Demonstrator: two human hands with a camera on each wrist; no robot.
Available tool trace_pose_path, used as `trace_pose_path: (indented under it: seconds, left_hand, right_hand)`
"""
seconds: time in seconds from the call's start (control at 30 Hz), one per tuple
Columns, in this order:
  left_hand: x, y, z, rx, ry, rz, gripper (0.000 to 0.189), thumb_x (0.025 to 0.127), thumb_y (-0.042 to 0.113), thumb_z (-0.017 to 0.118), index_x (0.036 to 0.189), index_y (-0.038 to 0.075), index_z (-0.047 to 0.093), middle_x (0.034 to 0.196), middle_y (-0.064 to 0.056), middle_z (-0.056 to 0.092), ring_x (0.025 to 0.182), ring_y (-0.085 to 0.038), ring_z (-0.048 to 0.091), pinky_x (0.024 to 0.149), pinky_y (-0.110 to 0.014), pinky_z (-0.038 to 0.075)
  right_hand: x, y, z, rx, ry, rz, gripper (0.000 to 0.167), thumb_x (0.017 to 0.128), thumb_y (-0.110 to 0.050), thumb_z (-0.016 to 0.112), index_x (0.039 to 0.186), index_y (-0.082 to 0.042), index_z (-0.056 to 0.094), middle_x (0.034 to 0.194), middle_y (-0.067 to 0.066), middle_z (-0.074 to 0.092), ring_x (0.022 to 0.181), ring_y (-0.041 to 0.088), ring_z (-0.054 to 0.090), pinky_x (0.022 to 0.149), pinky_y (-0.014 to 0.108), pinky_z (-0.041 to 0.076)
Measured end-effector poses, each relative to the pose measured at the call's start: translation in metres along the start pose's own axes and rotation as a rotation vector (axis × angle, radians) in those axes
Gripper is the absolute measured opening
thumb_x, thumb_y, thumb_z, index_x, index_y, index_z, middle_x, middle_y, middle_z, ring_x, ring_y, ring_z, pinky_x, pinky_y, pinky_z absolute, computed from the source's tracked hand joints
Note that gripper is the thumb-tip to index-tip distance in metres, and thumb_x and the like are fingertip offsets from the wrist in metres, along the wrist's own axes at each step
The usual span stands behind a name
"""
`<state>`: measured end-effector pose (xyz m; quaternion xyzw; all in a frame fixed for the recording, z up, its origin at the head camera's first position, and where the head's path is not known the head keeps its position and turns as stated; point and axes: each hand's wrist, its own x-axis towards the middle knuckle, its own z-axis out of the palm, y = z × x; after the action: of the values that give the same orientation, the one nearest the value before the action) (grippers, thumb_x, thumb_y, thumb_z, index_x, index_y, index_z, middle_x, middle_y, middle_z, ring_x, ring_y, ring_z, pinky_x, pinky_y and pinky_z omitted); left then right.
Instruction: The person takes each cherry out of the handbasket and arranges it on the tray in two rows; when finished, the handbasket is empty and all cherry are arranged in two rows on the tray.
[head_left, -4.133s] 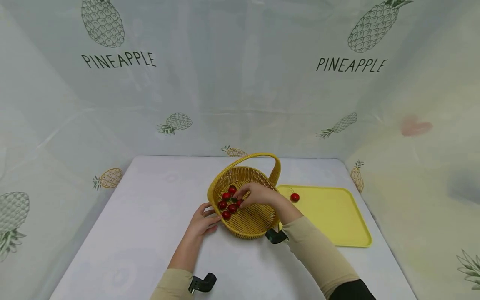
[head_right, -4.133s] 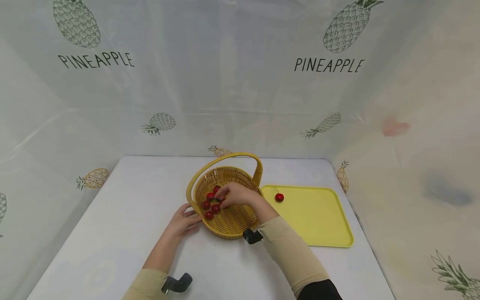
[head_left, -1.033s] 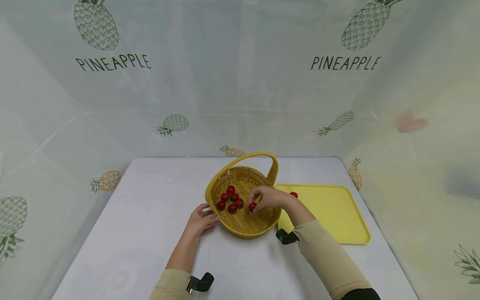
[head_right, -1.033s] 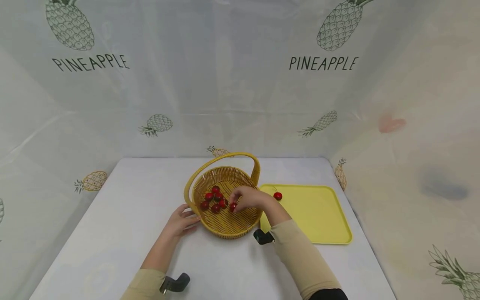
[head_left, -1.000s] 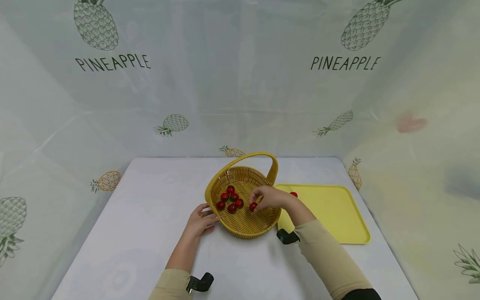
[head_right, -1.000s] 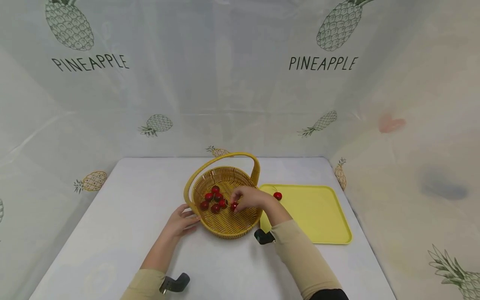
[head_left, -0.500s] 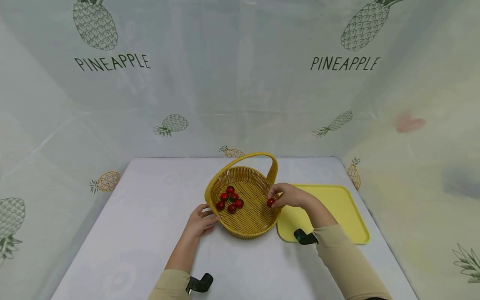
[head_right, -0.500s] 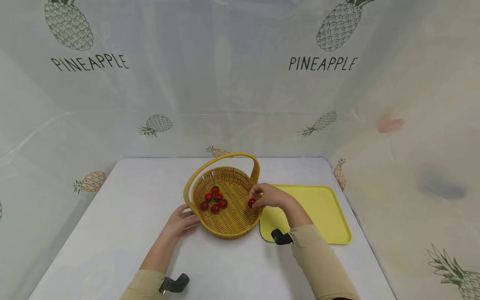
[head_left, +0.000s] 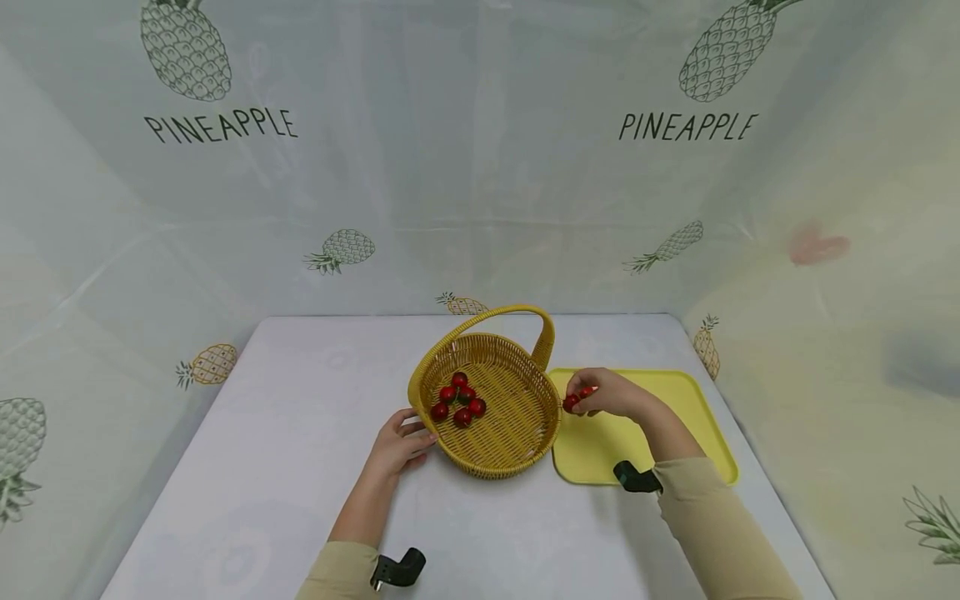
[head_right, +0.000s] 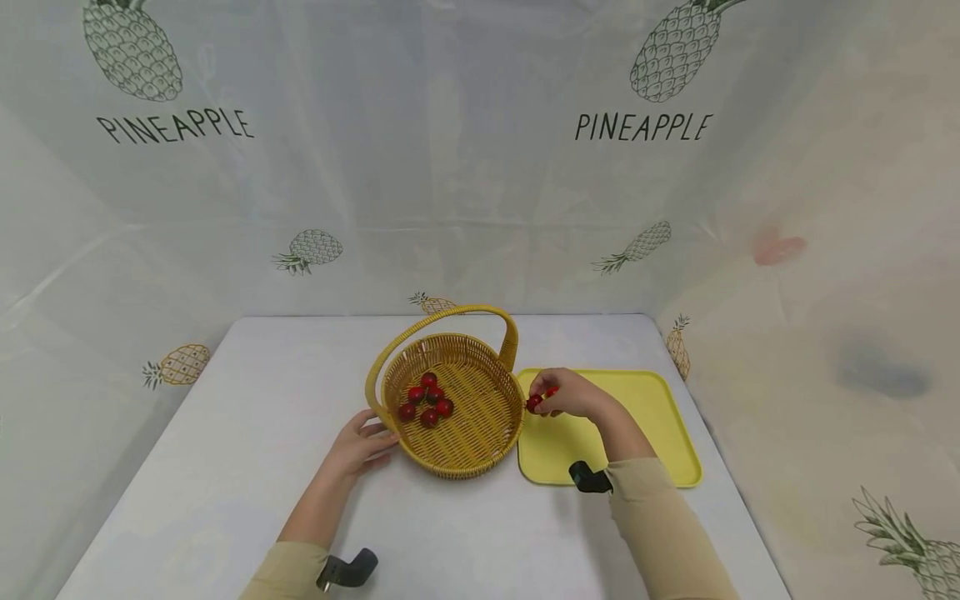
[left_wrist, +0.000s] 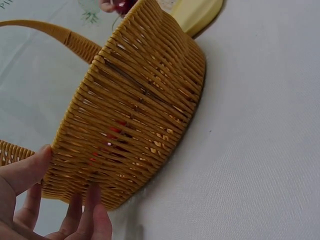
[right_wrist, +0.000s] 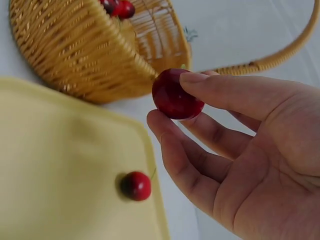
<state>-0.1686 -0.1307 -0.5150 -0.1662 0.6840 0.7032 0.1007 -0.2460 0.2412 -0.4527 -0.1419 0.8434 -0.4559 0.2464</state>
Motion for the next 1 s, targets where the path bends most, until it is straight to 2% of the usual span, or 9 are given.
trace_pose_path:
  seconds: [0.37,0.5,0.73,1.0]
  left_hand:
    - [0.002,-0.001,0.0,-0.001,0.001,0.001,0.057,0.081,-0.003,0.076,0.131,0.004,0.051,0.123,-0.022,0.056,0.081,-0.018,0.067,0.071,-0.043,0.051]
    - [0.002,-0.002,0.0,0.007,-0.003,0.006,0.057,0.081,-0.003,0.076,0.132,0.004,0.05,0.123,-0.022,0.056,0.082,-0.018,0.067,0.072,-0.043,0.051]
    - [0.001,-0.003,-0.001,0.019,-0.015,0.036,0.057,0.082,-0.002,0.075,0.134,0.002,0.049,0.123,-0.022,0.056,0.082,-0.019,0.067,0.072,-0.044,0.051]
    - [0.006,-0.006,-0.001,0.016,-0.007,0.032,0.056,0.082,-0.002,0.075,0.132,0.004,0.051,0.122,-0.02,0.058,0.083,-0.019,0.067,0.072,-0.043,0.052]
  right_hand:
    - [-0.011,0.031,-0.01,0.066,0.08,0.032,0.021,0.091,0.0,0.064,0.111,0.007,0.06,0.108,0.019,0.061,0.088,0.028,0.064,0.082,0.049,0.052]
    - [-0.013,0.042,-0.012,0.077,0.106,0.042,0.021,0.093,0.0,0.061,0.113,0.008,0.06,0.106,0.019,0.062,0.088,0.029,0.065,0.081,0.046,0.053]
    - [-0.016,0.059,-0.015,0.12,0.19,0.082,0.022,0.093,0.004,0.058,0.114,0.012,0.057,0.102,0.019,0.062,0.085,0.025,0.065,0.081,0.046,0.053]
    - [-0.015,0.07,-0.016,0.128,0.288,0.131,0.03,0.093,0.003,0.06,0.12,0.014,0.053,0.112,0.029,0.059,0.088,0.027,0.067,0.078,0.038,0.054]
